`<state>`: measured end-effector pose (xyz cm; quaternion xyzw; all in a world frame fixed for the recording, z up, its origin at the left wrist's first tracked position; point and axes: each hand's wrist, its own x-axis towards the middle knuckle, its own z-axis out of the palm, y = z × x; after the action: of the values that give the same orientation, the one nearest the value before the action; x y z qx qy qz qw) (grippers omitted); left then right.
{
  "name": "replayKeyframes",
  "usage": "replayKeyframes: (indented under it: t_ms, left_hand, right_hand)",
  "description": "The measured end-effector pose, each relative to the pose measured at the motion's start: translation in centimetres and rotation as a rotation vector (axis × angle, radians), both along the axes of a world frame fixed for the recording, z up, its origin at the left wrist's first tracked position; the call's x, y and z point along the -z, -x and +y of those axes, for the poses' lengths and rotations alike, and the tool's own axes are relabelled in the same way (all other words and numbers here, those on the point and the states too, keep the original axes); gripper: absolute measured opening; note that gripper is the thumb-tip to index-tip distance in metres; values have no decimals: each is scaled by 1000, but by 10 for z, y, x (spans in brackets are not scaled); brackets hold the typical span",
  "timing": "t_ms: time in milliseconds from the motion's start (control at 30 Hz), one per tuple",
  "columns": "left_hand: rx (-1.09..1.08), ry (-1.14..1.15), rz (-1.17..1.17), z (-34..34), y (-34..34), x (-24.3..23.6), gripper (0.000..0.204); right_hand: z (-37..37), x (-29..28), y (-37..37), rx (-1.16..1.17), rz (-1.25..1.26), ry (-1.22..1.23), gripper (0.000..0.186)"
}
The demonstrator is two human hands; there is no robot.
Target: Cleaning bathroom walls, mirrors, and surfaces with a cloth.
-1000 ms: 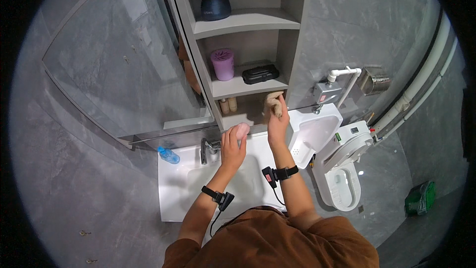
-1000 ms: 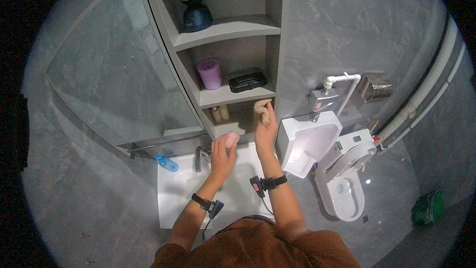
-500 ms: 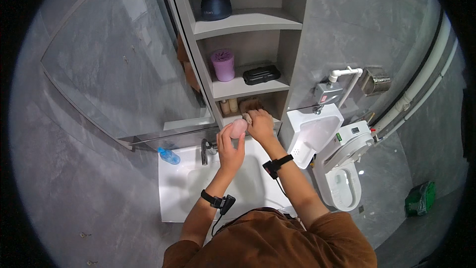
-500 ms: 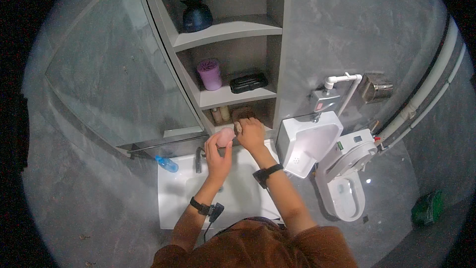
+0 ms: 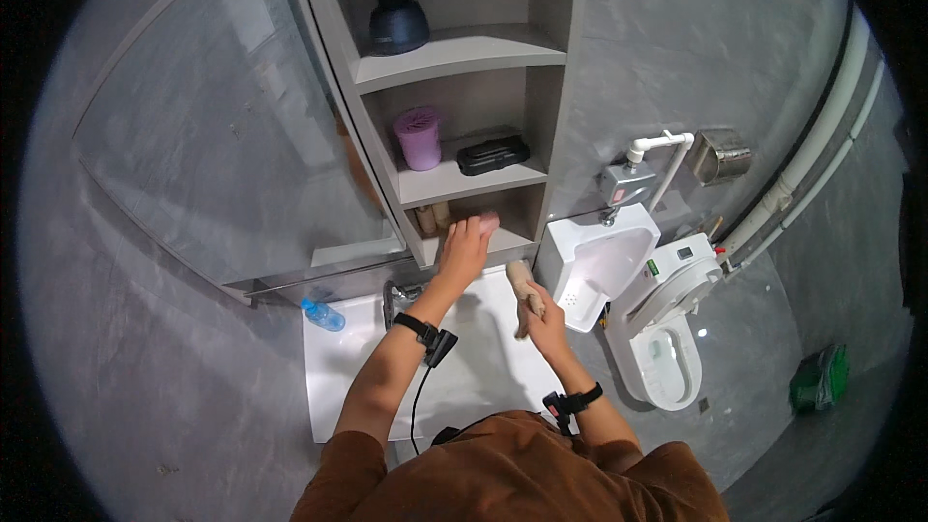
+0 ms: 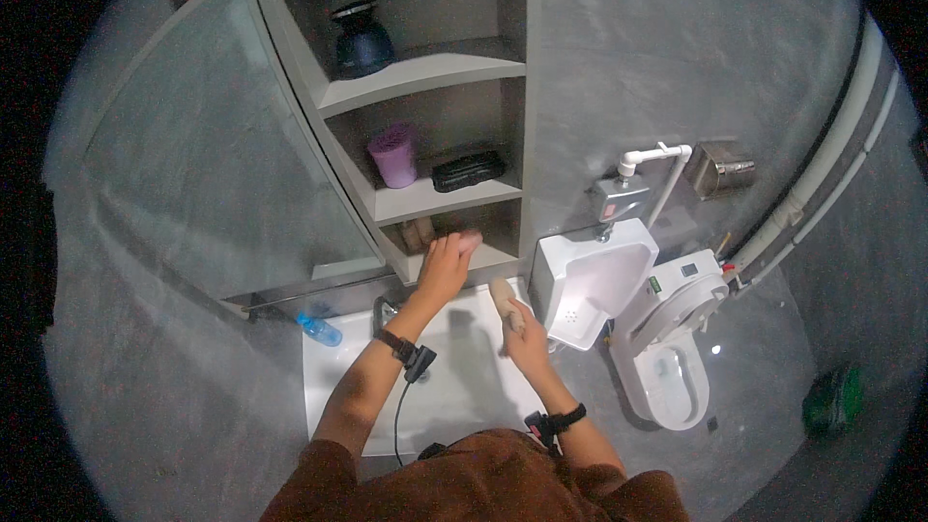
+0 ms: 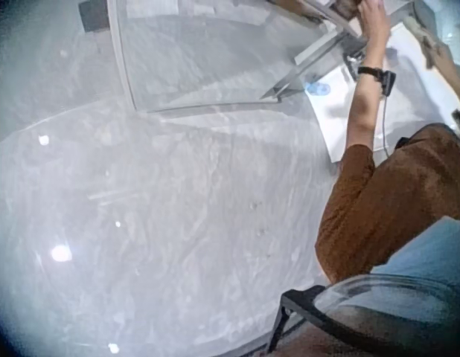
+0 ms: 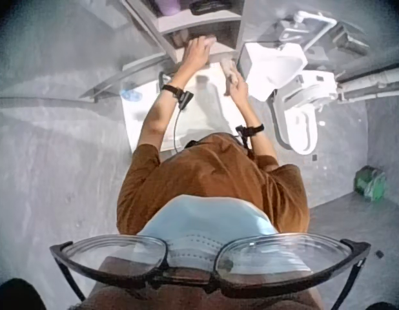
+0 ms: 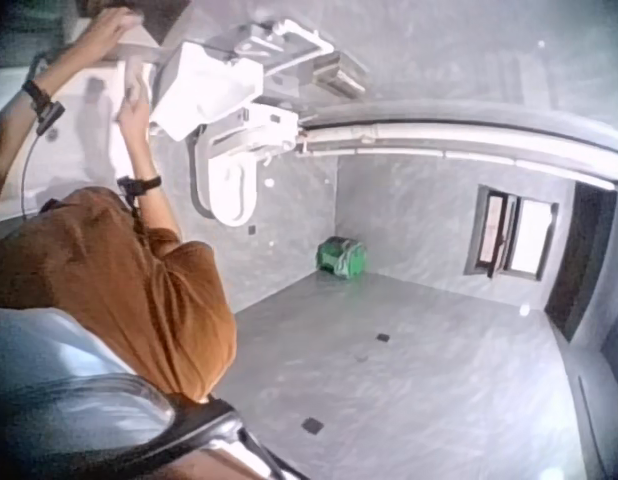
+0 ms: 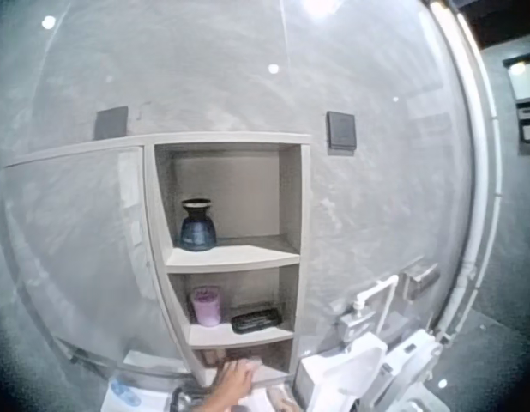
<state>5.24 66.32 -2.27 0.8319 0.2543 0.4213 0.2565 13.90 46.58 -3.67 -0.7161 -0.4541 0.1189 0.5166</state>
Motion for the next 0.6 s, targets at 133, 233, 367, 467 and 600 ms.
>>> replayKeyframes:
  t_ms: [133,233,367,467,600]
  left_hand:
    - [-20,1,218,5,-39,8,23]
    - [-33,23,284,19,-56,8,25]
    - [-34,66,359,19,-67,2,27]
    - [-98,-18,325,-9,-62,0,25]
    - [245,99,-62,-68,-39,43,27]
  right_hand:
    - [-58,42,-36,146,256,71,36]
    - [-86,57,-50,221,286,136,33]
    - [-139,98,-78,282,366,269,32]
    - [-160,103,-83,330,428,463,37]
    - [-144,60,-65,183,555,556,38]
